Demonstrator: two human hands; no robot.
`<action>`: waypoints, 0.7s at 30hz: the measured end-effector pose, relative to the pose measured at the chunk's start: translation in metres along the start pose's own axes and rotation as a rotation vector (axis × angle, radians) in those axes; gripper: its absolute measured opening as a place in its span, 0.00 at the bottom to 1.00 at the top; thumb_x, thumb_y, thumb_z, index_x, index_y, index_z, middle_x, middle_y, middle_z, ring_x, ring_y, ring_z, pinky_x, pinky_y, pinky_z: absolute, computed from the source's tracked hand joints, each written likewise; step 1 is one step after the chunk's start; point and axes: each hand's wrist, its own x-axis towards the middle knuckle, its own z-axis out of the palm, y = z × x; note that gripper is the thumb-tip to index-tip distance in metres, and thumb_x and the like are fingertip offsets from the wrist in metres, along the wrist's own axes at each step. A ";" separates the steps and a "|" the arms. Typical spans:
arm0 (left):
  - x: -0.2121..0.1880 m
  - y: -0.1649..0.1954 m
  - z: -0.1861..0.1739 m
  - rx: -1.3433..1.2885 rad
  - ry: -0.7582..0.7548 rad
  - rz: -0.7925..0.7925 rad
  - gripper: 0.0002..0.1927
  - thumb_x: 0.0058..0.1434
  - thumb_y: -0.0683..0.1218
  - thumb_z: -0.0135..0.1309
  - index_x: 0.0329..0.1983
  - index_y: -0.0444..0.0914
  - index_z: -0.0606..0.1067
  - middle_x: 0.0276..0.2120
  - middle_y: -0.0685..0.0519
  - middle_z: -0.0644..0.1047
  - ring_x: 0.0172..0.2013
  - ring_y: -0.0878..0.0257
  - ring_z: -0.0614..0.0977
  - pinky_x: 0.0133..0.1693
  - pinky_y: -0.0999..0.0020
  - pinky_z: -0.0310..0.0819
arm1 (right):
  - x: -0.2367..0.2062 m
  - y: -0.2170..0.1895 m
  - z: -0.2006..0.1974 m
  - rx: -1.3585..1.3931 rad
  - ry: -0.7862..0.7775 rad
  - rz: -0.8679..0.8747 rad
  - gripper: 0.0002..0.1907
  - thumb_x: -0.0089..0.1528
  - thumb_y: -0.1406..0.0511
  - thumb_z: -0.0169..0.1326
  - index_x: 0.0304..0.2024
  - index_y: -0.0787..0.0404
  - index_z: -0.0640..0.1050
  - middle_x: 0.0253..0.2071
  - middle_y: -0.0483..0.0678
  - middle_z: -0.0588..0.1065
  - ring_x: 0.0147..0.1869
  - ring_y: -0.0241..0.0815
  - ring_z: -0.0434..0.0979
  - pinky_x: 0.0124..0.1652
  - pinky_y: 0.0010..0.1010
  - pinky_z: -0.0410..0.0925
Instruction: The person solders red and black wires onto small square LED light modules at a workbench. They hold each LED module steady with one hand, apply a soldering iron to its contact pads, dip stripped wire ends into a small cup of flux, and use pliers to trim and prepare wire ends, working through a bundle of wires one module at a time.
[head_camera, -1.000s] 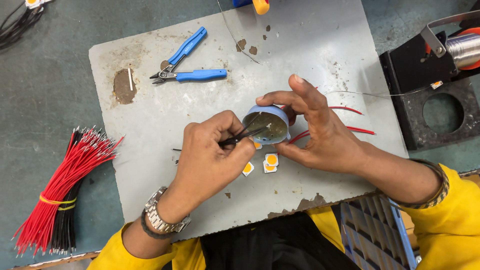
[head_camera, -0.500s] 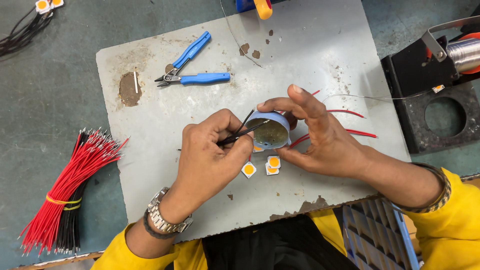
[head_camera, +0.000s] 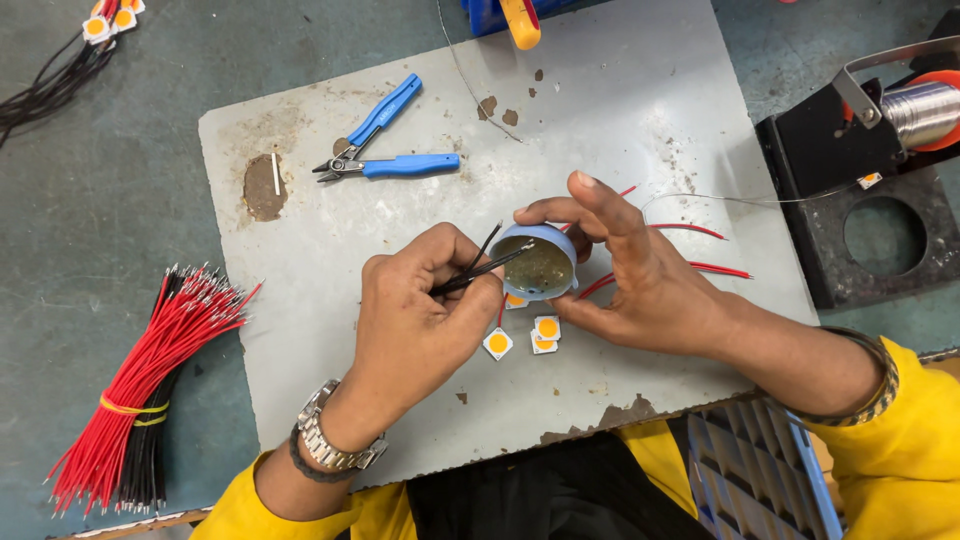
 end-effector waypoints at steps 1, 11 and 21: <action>0.000 0.000 0.000 0.006 0.002 -0.003 0.06 0.60 0.39 0.56 0.29 0.32 0.73 0.18 0.54 0.79 0.18 0.78 0.72 0.20 0.78 0.62 | -0.001 0.000 0.000 -0.004 0.001 0.002 0.63 0.58 0.73 0.66 0.76 0.40 0.35 0.66 0.57 0.70 0.64 0.47 0.78 0.60 0.39 0.73; 0.002 -0.002 -0.002 0.098 0.048 0.051 0.06 0.59 0.40 0.57 0.30 0.32 0.73 0.15 0.55 0.73 0.17 0.76 0.66 0.21 0.75 0.57 | 0.007 0.015 -0.026 -0.110 0.177 0.296 0.65 0.56 0.65 0.73 0.78 0.53 0.37 0.63 0.57 0.73 0.54 0.47 0.81 0.49 0.33 0.74; -0.032 0.003 -0.015 0.617 0.328 0.493 0.04 0.65 0.39 0.60 0.42 0.37 0.77 0.22 0.53 0.71 0.21 0.60 0.74 0.27 0.66 0.63 | -0.002 0.015 -0.063 -0.602 0.147 0.184 0.52 0.57 0.67 0.75 0.72 0.61 0.54 0.59 0.61 0.72 0.61 0.59 0.76 0.54 0.45 0.71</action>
